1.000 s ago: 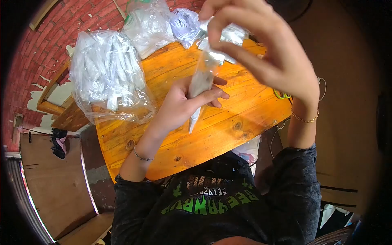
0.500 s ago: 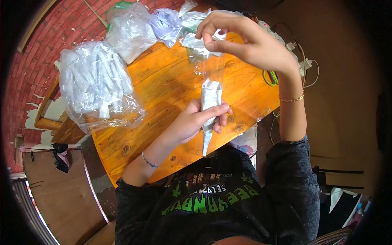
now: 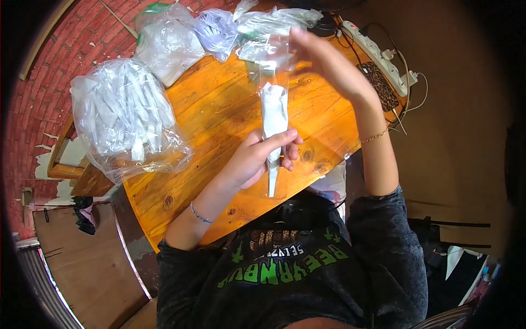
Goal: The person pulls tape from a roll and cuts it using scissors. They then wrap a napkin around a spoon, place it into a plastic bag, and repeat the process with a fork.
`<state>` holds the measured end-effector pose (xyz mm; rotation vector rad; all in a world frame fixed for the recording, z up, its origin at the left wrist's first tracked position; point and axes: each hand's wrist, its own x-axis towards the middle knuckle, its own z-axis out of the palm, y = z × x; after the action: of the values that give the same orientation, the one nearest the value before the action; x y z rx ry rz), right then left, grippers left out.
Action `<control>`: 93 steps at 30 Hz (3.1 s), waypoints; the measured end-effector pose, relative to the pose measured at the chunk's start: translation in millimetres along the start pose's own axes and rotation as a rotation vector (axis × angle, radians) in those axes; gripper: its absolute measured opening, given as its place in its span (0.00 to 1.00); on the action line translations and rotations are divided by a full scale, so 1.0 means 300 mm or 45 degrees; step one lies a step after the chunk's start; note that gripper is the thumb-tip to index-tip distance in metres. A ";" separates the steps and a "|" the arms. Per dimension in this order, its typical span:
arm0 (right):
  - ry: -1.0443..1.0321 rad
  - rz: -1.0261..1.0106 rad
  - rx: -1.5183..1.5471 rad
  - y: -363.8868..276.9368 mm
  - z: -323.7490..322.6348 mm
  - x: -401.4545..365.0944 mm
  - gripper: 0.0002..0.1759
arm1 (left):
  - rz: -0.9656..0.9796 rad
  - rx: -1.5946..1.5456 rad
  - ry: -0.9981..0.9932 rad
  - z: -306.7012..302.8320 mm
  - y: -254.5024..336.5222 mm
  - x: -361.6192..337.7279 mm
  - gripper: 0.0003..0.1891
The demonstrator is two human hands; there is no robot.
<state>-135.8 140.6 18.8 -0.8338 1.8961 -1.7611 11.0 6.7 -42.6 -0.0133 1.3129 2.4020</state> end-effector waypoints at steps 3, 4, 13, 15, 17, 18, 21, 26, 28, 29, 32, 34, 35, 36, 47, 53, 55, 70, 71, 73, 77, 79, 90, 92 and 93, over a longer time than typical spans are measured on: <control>-0.252 -0.022 -0.078 0.034 0.058 -0.064 0.19 | 0.020 0.017 0.009 -0.006 -0.004 0.000 0.12; -0.256 -0.070 -0.040 0.037 0.076 -0.084 0.15 | 0.086 0.024 0.026 0.000 0.000 -0.001 0.13; 0.027 -0.331 -0.304 -0.085 0.164 -0.184 0.11 | 0.967 0.745 0.496 0.019 0.101 -0.060 0.09; 0.105 -0.388 -0.293 -0.089 0.193 -0.183 0.10 | 1.083 0.868 0.546 0.010 0.127 -0.072 0.08; 0.208 -0.444 -0.242 -0.086 0.221 -0.186 0.10 | 1.094 0.794 0.593 0.004 0.135 -0.082 0.07; 0.226 -0.430 -0.198 -0.072 0.223 -0.186 0.09 | 1.101 0.756 0.617 0.002 0.139 -0.084 0.07; 0.277 -0.389 -0.078 -0.020 0.228 -0.184 0.07 | 1.118 0.739 0.577 -0.002 0.147 -0.086 0.06; 0.300 -0.329 0.087 0.005 0.237 -0.176 0.07 | 0.941 0.577 0.486 -0.005 0.158 -0.078 0.06; 0.327 -0.361 0.134 0.012 0.244 -0.169 0.08 | 0.949 0.574 0.491 -0.015 0.155 -0.079 0.07; 0.340 -0.378 0.159 0.015 0.247 -0.166 0.08 | 0.969 0.603 0.512 -0.018 0.155 -0.080 0.07; 0.322 -0.440 0.102 0.019 0.259 -0.176 0.09 | 1.019 0.663 0.561 -0.018 0.158 -0.084 0.06; 0.336 -0.485 0.169 0.026 0.264 -0.179 0.08 | 1.044 0.671 0.561 -0.017 0.160 -0.086 0.05; 0.344 -0.506 0.202 0.028 0.265 -0.179 0.07 | 1.055 0.662 0.546 -0.019 0.161 -0.085 0.05; 0.353 -0.549 0.185 0.031 0.267 -0.179 0.06 | 1.064 0.653 0.530 -0.020 0.162 -0.083 0.04; 0.401 -0.902 -0.284 0.032 0.240 -0.173 0.08 | 0.901 0.304 0.177 -0.021 0.202 -0.107 0.05; 0.421 -0.966 -0.387 0.034 0.236 -0.164 0.08 | 0.691 0.567 0.349 -0.007 0.185 -0.099 0.11; 0.417 -0.975 -0.376 0.034 0.233 -0.159 0.07 | 0.606 0.602 0.316 -0.016 0.184 -0.099 0.12; 0.431 -0.704 0.082 0.033 0.154 -0.224 0.16 | 0.484 0.729 0.390 -0.025 0.180 -0.095 0.08; 0.597 -0.690 0.022 0.032 0.109 -0.254 0.14 | 0.526 0.744 0.410 -0.024 0.178 -0.093 0.07; 0.896 -0.585 -0.062 0.042 0.002 -0.354 0.12 | 0.494 0.771 0.421 -0.022 0.192 -0.101 0.07; 1.142 -0.203 0.036 0.148 -0.174 -0.585 0.09 | 0.471 0.771 0.454 -0.068 0.179 -0.088 0.07; 1.168 0.109 -0.022 0.238 -0.168 -0.668 0.08 | 0.496 0.774 0.456 -0.044 0.162 -0.071 0.08; 0.903 0.659 -0.095 0.408 -0.056 -0.764 0.10 | 0.420 0.804 0.461 -0.004 0.092 -0.041 0.09; 0.880 0.692 -0.088 0.413 -0.063 -0.760 0.10 | 0.406 0.814 0.462 0.003 0.093 -0.043 0.09; 0.870 0.694 -0.077 0.402 -0.063 -0.752 0.10 | 0.400 0.818 0.464 0.005 0.094 -0.044 0.09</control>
<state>-0.7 309.0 -119.6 0.3255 2.2891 -1.7428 13.5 -10.0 -16.5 -0.0709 2.3606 2.1573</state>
